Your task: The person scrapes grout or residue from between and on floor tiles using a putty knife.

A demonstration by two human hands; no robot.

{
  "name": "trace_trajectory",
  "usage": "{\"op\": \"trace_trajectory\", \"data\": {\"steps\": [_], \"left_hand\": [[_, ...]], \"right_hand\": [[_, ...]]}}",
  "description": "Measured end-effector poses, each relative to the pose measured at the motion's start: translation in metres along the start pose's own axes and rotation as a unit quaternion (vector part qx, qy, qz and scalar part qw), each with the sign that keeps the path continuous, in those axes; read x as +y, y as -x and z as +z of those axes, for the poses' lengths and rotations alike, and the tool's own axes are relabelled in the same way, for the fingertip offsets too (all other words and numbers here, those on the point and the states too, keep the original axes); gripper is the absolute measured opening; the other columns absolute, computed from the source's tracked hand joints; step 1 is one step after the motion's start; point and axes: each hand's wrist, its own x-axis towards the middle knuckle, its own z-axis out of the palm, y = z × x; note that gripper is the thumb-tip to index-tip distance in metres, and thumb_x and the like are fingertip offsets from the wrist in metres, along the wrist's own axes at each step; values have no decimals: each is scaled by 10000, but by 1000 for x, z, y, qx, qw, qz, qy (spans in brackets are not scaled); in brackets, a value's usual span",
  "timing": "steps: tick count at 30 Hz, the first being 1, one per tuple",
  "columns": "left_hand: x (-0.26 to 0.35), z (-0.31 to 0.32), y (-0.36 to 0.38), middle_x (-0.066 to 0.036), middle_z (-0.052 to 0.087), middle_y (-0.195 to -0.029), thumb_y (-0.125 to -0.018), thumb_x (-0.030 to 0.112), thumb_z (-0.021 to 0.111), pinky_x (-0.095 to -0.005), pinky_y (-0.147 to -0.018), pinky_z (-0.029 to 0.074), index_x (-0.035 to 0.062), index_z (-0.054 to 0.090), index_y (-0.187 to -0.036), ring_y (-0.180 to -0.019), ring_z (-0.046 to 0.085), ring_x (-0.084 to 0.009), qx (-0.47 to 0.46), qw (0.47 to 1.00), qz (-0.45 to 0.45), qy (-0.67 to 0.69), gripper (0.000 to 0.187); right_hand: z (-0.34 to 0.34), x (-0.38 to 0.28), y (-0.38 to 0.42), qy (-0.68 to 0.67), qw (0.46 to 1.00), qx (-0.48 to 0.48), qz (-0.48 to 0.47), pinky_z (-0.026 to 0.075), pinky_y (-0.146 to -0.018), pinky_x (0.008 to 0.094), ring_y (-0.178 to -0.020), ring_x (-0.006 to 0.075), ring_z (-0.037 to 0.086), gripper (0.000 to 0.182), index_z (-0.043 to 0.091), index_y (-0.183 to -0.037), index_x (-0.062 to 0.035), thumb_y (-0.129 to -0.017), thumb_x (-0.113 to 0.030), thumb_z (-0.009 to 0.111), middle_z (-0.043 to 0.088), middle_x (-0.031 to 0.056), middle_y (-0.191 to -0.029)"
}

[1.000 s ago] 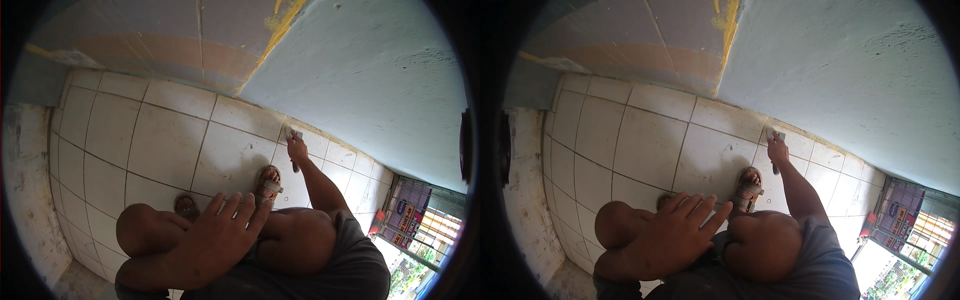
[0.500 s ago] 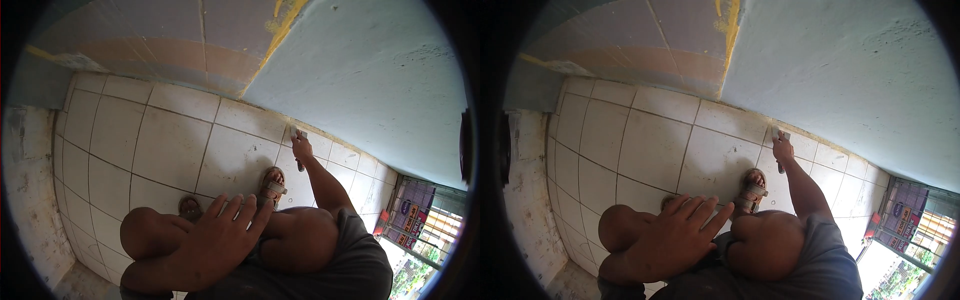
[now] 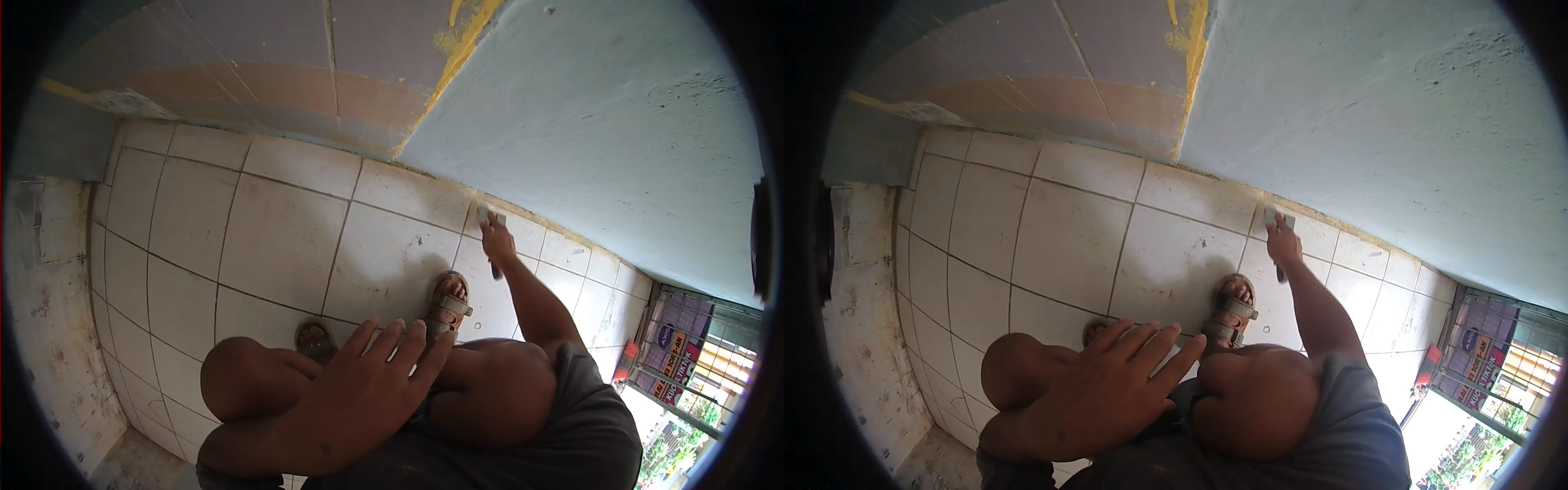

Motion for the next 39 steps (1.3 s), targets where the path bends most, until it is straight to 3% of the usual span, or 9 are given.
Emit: {"op": "trace_trajectory", "data": {"steps": [4,7,10,19,22,27,31,35,39], "left_hand": [[-4,2,2,-237,594,-1518,-945,368,806,-528,-1216,427,55,437,-1649,-1400,597,-358,-1,1000,-15,-7,855],[-2,-5,0,-242,591,-1520,-945,369,805,-529,-1215,427,47,435,-1648,-1400,596,-364,-4,1000,-1,-9,857],[-2,-1,2,-240,590,-1523,-949,366,802,-528,-1216,428,47,431,-1649,-1399,597,-362,4,1000,1,-5,854],[-3,-1,-3,-232,592,-1523,-958,355,798,-533,-1221,421,52,423,-1653,-1411,585,-356,-16,1000,1,2,845],[-3,-1,-4,-230,590,-1524,-958,353,798,-533,-1221,419,57,425,-1653,-1414,581,-354,-22,1000,6,-18,842],[-4,-3,-3,-233,583,-1532,-961,361,794,-528,-1220,418,57,421,-1657,-1408,585,-357,-14,1000,-1,-3,846],[-2,-3,-4,-231,581,-1537,-960,373,792,-525,-1221,416,57,418,-1660,-1401,590,-358,-16,1000,5,-11,854],[-4,0,-3,-225,580,-1540,-957,375,792,-524,-1224,410,57,418,-1660,-1403,587,-355,-24,1000,-11,1,858],[-3,-1,-2,-215,585,-1532,-951,373,798,-519,-1224,408,57,420,-1658,-1398,589,-349,-22,1000,-3,-10,862]], "right_hand": [[12,24,-33,17,994,73,-77,648,-732,457,-761,316,790,608,501,-1662,-278,-1093,-477,578,792,197,-1259],[-22,-13,-2,-29,998,-33,36,654,-735,457,-880,326,811,621,504,-1661,-266,-1083,-477,592,760,196,-1353],[16,21,-19,-14,997,46,-58,645,-629,426,-770,303,790,621,525,-1644,-235,-1078,-479,605,781,189,-1270],[1,-6,-7,-9,1000,7,-19,655,-646,417,-715,288,771,629,505,-1657,-245,-1083,-487,593,809,170,-1080],[-26,-24,-2,-16,998,-53,13,666,-706,432,-786,330,795,633,490,-1667,-257,-1084,-485,582,803,184,-1227],[7,-12,-5,12,998,25,-47,658,-679,438,-769,330,790,617,495,-1661,-270,-1089,-485,578,804,187,-1186],[-7,-21,-1,-59,997,-21,37,658,-774,467,-951,369,805,625,495,-1662,-283,-1080,-491,587,778,208,-1293],[16,8,-16,-5,996,49,-74,651,-722,444,-817,328,794,619,510,-1654,-271,-1078,-479,599,807,194,-1167],[-9,-19,3,-56,997,-29,36,650,-843,459,-938,350,806,619,514,-1652,-264,-1077,-479,598,783,187,-1299]]}}
